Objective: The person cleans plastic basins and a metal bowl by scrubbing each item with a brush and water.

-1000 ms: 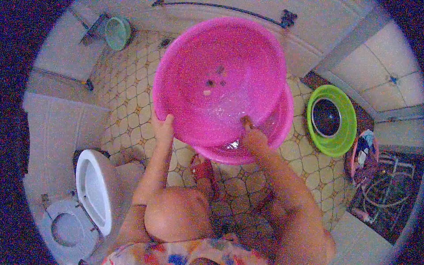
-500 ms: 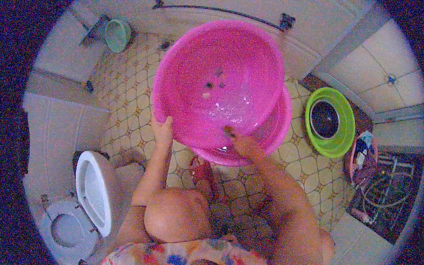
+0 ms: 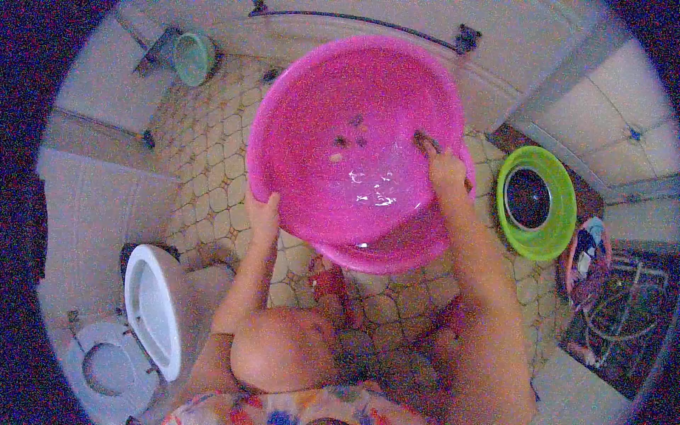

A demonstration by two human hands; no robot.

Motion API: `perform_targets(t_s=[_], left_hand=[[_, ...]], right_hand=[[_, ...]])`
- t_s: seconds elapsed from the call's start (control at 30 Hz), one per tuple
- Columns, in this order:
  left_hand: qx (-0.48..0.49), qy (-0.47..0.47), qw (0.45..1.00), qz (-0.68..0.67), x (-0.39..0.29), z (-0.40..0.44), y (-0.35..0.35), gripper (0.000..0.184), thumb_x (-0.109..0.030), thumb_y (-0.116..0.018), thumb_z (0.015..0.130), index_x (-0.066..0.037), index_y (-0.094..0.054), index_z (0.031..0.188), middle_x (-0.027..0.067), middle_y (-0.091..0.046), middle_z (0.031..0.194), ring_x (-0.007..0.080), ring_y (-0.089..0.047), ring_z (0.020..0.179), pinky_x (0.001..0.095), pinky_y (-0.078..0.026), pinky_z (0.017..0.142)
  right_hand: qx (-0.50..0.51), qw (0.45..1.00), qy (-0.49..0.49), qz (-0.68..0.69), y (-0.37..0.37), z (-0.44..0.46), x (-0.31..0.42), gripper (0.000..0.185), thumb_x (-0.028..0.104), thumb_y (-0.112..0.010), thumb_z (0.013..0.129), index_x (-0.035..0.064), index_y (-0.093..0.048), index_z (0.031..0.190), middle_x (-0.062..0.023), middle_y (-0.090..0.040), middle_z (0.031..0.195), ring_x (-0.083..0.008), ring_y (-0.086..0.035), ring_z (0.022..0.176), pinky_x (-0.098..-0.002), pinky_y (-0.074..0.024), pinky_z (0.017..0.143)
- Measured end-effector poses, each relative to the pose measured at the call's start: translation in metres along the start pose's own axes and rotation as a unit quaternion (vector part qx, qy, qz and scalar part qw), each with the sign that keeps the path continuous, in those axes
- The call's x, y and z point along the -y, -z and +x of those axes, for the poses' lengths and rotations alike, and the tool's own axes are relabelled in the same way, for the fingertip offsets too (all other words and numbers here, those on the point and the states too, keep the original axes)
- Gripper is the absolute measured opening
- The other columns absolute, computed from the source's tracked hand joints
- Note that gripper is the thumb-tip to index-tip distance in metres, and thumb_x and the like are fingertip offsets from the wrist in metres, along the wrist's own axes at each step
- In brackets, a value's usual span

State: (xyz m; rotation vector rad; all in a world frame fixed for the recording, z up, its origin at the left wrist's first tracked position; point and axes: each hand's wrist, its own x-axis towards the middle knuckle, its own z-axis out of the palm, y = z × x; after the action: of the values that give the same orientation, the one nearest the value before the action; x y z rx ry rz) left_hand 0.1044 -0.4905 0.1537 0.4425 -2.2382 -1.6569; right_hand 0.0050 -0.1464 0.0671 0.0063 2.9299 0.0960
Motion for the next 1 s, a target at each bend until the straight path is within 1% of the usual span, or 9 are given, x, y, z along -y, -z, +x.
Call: perform_targets(t_s=[0.3, 0.4, 0.47, 0.63, 0.73, 0.8, 0.87, 0.93, 1.0], left_hand=[[0.009, -0.014, 0.999, -0.031, 0.008, -0.002, 0.002, 0.050, 0.000, -0.053, 0.068, 0.005, -0.043, 0.117, 0.0139, -0.055, 0.106, 0.0214, -0.054, 0.098, 0.0323, -0.041, 0.087], [0.004, -0.010, 0.999, -0.033, 0.002, -0.003, 0.000, 0.050, 0.000, -0.053, 0.068, 0.005, -0.043, 0.116, 0.0139, -0.055, 0.105, 0.0214, -0.054, 0.097, 0.0323, -0.042, 0.086], [0.000, -0.016, 0.999, -0.029, 0.006, -0.002, 0.000, 0.050, 0.000, -0.053, 0.068, 0.005, -0.043, 0.117, 0.0137, -0.055, 0.105, 0.0213, -0.054, 0.097, 0.0322, -0.041, 0.086], [0.000, 0.001, 0.999, -0.039, 0.015, 0.001, -0.002, 0.051, 0.001, -0.052, 0.068, 0.005, -0.042, 0.118, 0.0132, -0.055, 0.106, 0.0213, -0.054, 0.096, 0.0317, -0.041, 0.086], [-0.007, -0.019, 0.999, -0.038, 0.013, -0.001, -0.002, 0.051, 0.001, -0.052, 0.068, 0.004, -0.042, 0.118, 0.0129, -0.055, 0.104, 0.0211, -0.054, 0.096, 0.0315, -0.042, 0.086], [-0.011, -0.003, 0.999, -0.035, 0.007, -0.001, -0.002, 0.051, 0.001, -0.052, 0.068, 0.004, -0.042, 0.118, 0.0125, -0.055, 0.104, 0.0209, -0.054, 0.095, 0.0314, -0.042, 0.085], [-0.004, 0.002, 0.999, -0.053, 0.008, -0.001, -0.001, 0.051, 0.001, -0.052, 0.068, 0.003, -0.042, 0.118, 0.0122, -0.055, 0.104, 0.0206, -0.054, 0.095, 0.0314, -0.042, 0.085], [0.013, -0.004, 0.996, -0.091, 0.015, 0.001, 0.000, 0.052, 0.001, -0.052, 0.067, 0.002, -0.042, 0.118, 0.0122, -0.055, 0.104, 0.0204, -0.054, 0.095, 0.0315, -0.042, 0.085], [0.006, -0.004, 0.996, -0.091, 0.016, 0.001, -0.001, 0.052, 0.001, -0.052, 0.067, 0.003, -0.042, 0.118, 0.0124, -0.055, 0.104, 0.0208, -0.054, 0.095, 0.0317, -0.042, 0.085]], right_hand=[[0.029, 0.985, -0.021, 0.171, -0.067, -0.004, 0.050, 0.048, 0.032, -0.037, 0.090, 0.0342, -0.024, 0.136, -0.0244, -0.057, 0.095, -0.0370, -0.059, 0.083, -0.0486, -0.0461, 0.074], [0.087, 0.959, -0.094, 0.253, -0.072, -0.021, 0.084, 0.051, 0.036, -0.040, 0.088, 0.0319, -0.024, 0.136, -0.0247, -0.059, 0.093, -0.0385, -0.058, 0.087, -0.0478, -0.0450, 0.077], [0.108, 0.920, -0.084, 0.368, -0.076, -0.038, 0.101, 0.051, 0.036, -0.041, 0.086, 0.0274, -0.029, 0.135, -0.0242, -0.059, 0.098, -0.0408, -0.057, 0.090, -0.0467, -0.0441, 0.080], [0.142, 0.899, -0.012, 0.414, -0.087, -0.065, 0.157, 0.047, 0.031, -0.046, 0.086, 0.0201, -0.039, 0.131, -0.0275, -0.058, 0.100, -0.0403, -0.057, 0.092, -0.0418, -0.0442, 0.081], [0.044, 0.825, 0.060, 0.560, -0.093, -0.070, 0.181, 0.044, 0.031, -0.048, 0.087, 0.0194, -0.043, 0.129, -0.0176, -0.063, 0.087, -0.0306, -0.061, 0.075, -0.0364, -0.0472, 0.066], [0.191, 0.768, 0.040, 0.610, -0.073, -0.069, 0.194, 0.043, 0.032, -0.049, 0.087, 0.0192, -0.045, 0.128, -0.0111, -0.060, 0.081, -0.0224, -0.056, 0.068, -0.0312, -0.0443, 0.057], [0.288, 0.706, 0.003, 0.647, -0.043, -0.074, 0.198, 0.042, 0.033, -0.050, 0.087, 0.0178, -0.047, 0.126, -0.0105, -0.058, 0.090, -0.0212, -0.054, 0.077, -0.0309, -0.0420, 0.064], [0.337, 0.650, -0.049, 0.679, -0.028, -0.079, 0.199, 0.042, 0.034, -0.050, 0.087, 0.0152, -0.048, 0.125, -0.0156, -0.057, 0.114, -0.0272, -0.054, 0.103, -0.0353, -0.0404, 0.088], [0.285, 0.724, 0.031, 0.627, -0.049, -0.075, 0.191, 0.042, 0.034, -0.049, 0.088, 0.0184, -0.046, 0.127, -0.0128, -0.056, 0.096, -0.0192, -0.053, 0.085, -0.0309, -0.0416, 0.064]])
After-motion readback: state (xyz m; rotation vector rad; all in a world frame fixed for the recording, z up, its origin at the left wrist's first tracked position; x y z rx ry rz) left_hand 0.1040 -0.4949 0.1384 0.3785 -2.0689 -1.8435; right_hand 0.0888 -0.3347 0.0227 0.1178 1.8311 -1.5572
